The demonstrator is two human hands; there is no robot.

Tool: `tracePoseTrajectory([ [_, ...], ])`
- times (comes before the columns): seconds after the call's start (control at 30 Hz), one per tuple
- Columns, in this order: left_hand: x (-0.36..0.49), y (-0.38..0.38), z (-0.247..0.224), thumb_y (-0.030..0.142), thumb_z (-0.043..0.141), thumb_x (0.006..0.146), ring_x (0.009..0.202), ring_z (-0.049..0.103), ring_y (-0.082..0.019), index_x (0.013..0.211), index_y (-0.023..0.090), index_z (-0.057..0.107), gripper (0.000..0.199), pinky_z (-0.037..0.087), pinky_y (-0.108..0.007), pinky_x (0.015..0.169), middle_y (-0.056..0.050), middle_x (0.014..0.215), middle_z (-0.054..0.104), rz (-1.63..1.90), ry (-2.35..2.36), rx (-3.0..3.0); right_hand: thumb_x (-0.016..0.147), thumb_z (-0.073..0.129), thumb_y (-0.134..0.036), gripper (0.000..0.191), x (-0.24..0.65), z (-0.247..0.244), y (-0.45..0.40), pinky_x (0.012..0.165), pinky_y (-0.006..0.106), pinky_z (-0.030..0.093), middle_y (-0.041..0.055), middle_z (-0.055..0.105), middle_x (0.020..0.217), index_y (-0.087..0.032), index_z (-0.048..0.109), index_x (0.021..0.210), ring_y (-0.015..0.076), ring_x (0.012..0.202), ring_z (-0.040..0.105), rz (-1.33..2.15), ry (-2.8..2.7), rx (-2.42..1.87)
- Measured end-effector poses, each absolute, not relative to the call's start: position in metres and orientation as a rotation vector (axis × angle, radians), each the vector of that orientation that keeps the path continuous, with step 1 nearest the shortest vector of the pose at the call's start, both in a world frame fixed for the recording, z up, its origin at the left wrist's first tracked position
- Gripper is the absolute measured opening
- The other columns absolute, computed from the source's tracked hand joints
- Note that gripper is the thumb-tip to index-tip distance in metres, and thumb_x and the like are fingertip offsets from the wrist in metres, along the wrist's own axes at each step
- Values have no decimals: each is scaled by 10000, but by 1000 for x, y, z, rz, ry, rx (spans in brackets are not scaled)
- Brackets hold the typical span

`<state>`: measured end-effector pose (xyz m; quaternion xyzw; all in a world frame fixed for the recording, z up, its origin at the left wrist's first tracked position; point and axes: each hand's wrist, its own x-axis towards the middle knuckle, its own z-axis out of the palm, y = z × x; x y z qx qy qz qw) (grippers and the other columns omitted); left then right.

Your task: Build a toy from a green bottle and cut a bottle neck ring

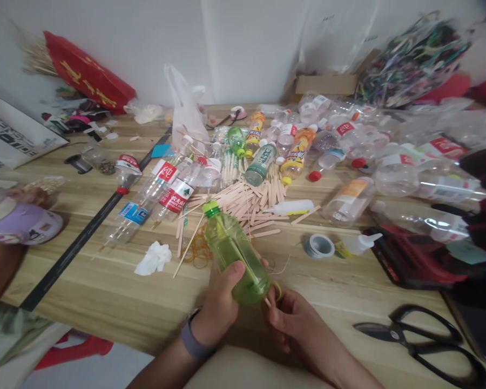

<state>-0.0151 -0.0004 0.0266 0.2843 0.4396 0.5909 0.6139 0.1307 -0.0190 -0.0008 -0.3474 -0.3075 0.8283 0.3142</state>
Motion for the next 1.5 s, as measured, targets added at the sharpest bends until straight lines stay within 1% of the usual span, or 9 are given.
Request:
tracePoseTrajectory([
  [0.17, -15, 0, 28, 588, 742, 718, 756, 725, -303, 859, 183, 714, 430, 534, -351, 619, -100, 793, 770, 1346, 1017, 634, 758, 683, -757, 590, 130, 2, -22, 324, 189, 186, -60, 516, 574, -173, 599, 772, 18, 333, 319, 2269, -780, -939],
  [0.37, -12, -1, 30, 551, 714, 747, 776, 718, -283, 879, 169, 715, 404, 551, -359, 690, -93, 813, 770, 1336, 1033, 712, 610, 882, -626, 599, 131, 6, -18, 338, 140, 179, -114, 403, 533, -200, 466, 681, 5, 391, 229, 2239, -692, -1007],
  [0.47, -11, 1, 29, 516, 718, 746, 830, 724, -285, 884, 168, 698, 375, 556, -354, 718, -92, 841, 770, 1367, 997, 679, 617, 896, -593, 594, 132, 2, -20, 320, 131, 181, -144, 369, 482, -225, 448, 745, 8, 354, 203, 2249, -716, -962],
  [0.67, -13, 1, 29, 532, 705, 771, 766, 725, -278, 900, 169, 698, 386, 552, -353, 661, -100, 852, 775, 1375, 993, 694, 783, 672, -744, 571, 132, 3, -24, 266, 150, 163, -102, 481, 451, -184, 562, 793, 7, 245, 256, 2318, -713, -926],
  [0.93, -11, 0, 29, 565, 738, 724, 763, 724, -307, 963, 187, 739, 447, 550, -370, 637, -105, 835, 777, 1353, 996, 649, 676, 869, -569, 541, 131, 0, -20, 257, 130, 144, -63, 642, 592, -194, 487, 755, -20, 239, 306, 2304, -649, -874],
  [1.13, -13, -1, 27, 566, 715, 756, 731, 723, -294, 949, 187, 739, 427, 545, -360, 618, -102, 847, 777, 1374, 977, 670, 763, 722, -708, 563, 133, 4, -23, 251, 128, 132, -40, 633, 523, -180, 542, 842, 1, 239, 313, 2342, -689, -891],
  [1.27, -14, -5, 25, 547, 693, 786, 821, 729, -303, 974, 178, 734, 416, 555, -367, 691, -100, 846, 777, 1341, 995, 692, 710, 800, -659, 563, 133, 1, -22, 254, 120, 140, -105, 527, 415, -217, 460, 787, -3, 229, 224, 2328, -719, -927],
  [1.37, -14, -5, 24, 536, 688, 793, 880, 726, -306, 962, 174, 723, 401, 557, -357, 700, -102, 852, 775, 1357, 979, 675, 660, 832, -663, 610, 134, 1, -24, 256, 120, 146, -100, 565, 442, -230, 450, 857, 11, 235, 267, 2307, -789, -961],
  [1.5, -14, -4, 27, 541, 709, 769, 865, 725, -294, 948, 176, 711, 406, 560, -348, 693, -95, 881, 768, 1386, 956, 653, 739, 699, -757, 601, 135, 6, -27, 254, 132, 121, -96, 520, 389, -208, 493, 871, 15, 224, 230, 2257, -841, -1064],
])
